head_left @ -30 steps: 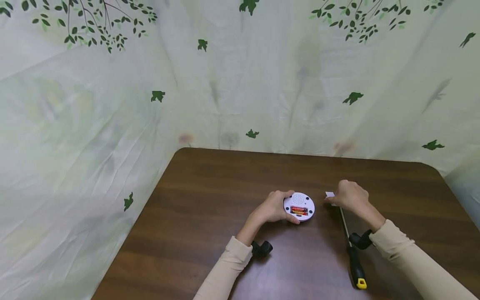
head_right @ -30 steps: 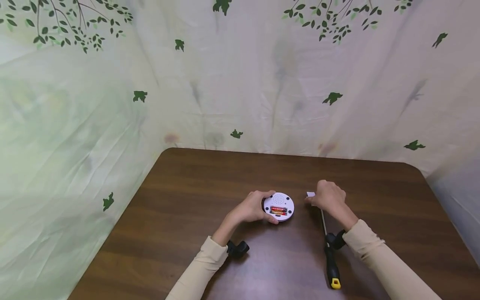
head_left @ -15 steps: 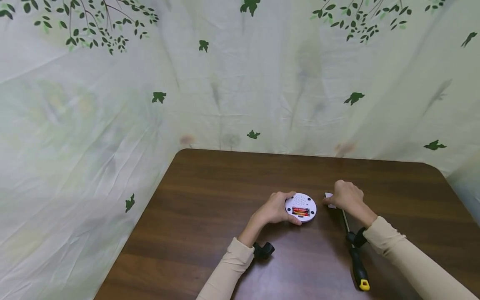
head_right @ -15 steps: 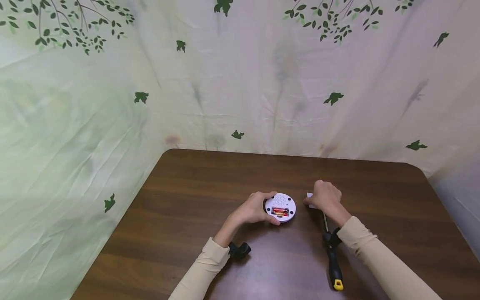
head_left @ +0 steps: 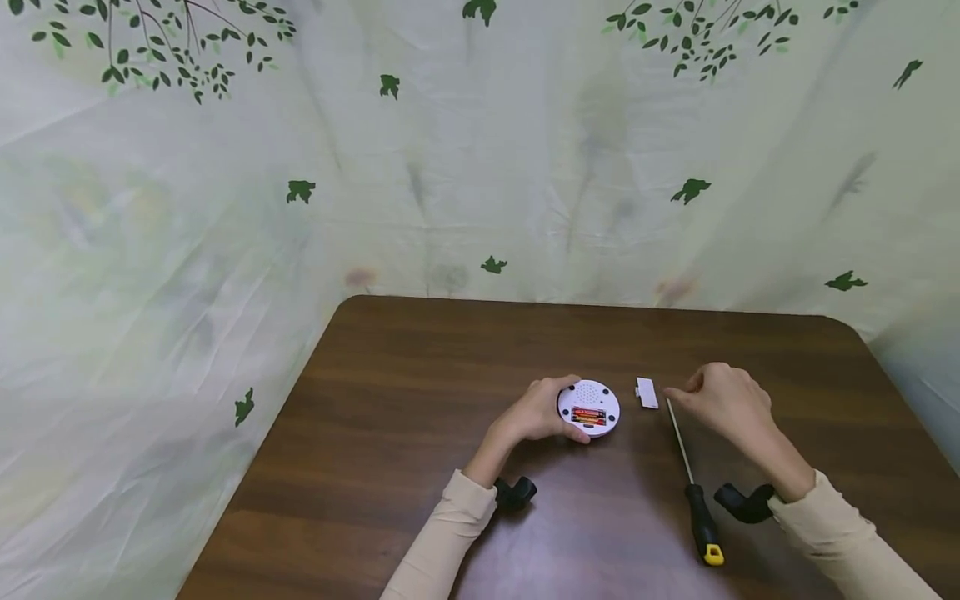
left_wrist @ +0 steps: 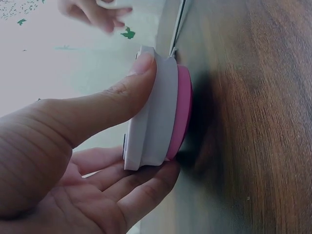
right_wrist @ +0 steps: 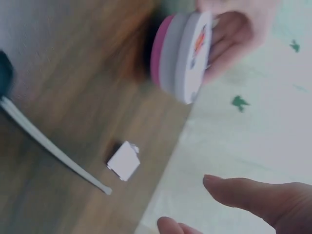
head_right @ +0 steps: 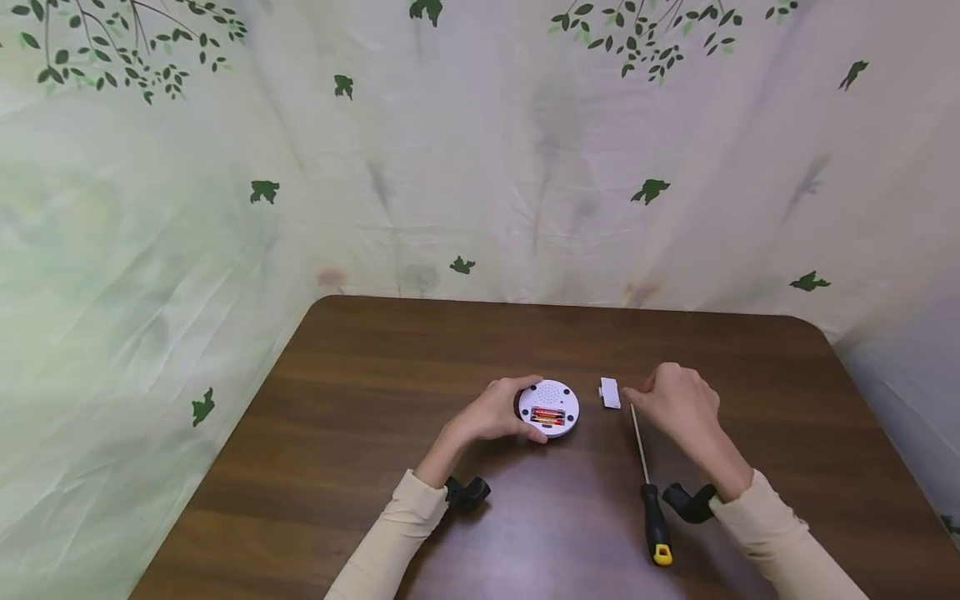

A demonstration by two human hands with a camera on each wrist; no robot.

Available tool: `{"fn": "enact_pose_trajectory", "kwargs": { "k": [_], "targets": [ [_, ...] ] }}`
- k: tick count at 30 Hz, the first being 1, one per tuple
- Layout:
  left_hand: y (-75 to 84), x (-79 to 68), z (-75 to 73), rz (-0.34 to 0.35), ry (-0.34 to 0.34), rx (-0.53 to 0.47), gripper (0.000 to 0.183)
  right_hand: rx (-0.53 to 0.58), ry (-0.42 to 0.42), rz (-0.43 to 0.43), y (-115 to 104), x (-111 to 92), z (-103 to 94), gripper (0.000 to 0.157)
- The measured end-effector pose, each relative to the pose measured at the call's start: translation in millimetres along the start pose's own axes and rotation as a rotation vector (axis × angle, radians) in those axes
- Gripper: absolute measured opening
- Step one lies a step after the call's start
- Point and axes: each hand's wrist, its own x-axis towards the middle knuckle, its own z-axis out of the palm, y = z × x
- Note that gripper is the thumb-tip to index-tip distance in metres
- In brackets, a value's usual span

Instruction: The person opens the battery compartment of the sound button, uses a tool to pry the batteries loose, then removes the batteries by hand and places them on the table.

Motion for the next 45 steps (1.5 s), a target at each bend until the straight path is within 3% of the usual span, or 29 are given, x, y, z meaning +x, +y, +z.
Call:
{"fn": "enact_pose_trajectory", "kwargs": {
  "k": [7,11,15,18,21,29,34,39,42,45],
  "targets": [
    [0.4,2.8,-8.2,0.028,0.004,0.007,0.088,-0.045,-0.058,-0.006,12,-41,-6.6,0.038],
    [2.0,5.4,-12.8,0.045,0.009,0.016,0.089,-0.073,-0.103,0.0,17,-61,3.4,0.038],
    [3.6,6.3,-14.5,0.046,-0.002,0.018,0.093,-0.094,-0.099,0.007,18,-80,18.7,0.035],
    [4.1,6.5,-14.3,0.045,-0.006,0.024,0.097,-0.101,-0.079,0.013,16,-91,29.2,0.042],
    [3.6,6.1,-13.8,0.04,-0.004,0.032,0.099,-0.101,-0.087,0.032,13,-95,37.0,0.05],
    [2.8,3.8,-10.6,0.01,-0.009,0.036,0.105,-0.082,-0.14,0.089,17,-96,48.1,0.043],
    [3.0,3.2,-7.3,0.013,-0.005,0.033,0.101,-0.035,-0.167,0.134,28,-93,42.5,0.037],
    [1.4,1.4,-3.9,0.006,0.002,0.012,0.099,-0.013,-0.095,0.183,43,-90,18.3,0.024],
    [-0.6,0.3,-2.7,0.009,0.008,-0.004,0.099,0.007,-0.01,0.191,50,-90,1.3,0.03],
    [-2.1,-0.7,-2.1,0.015,0.015,-0.006,0.097,0.051,0.131,0.161,56,-90,-11.2,0.036]
  ]
}}
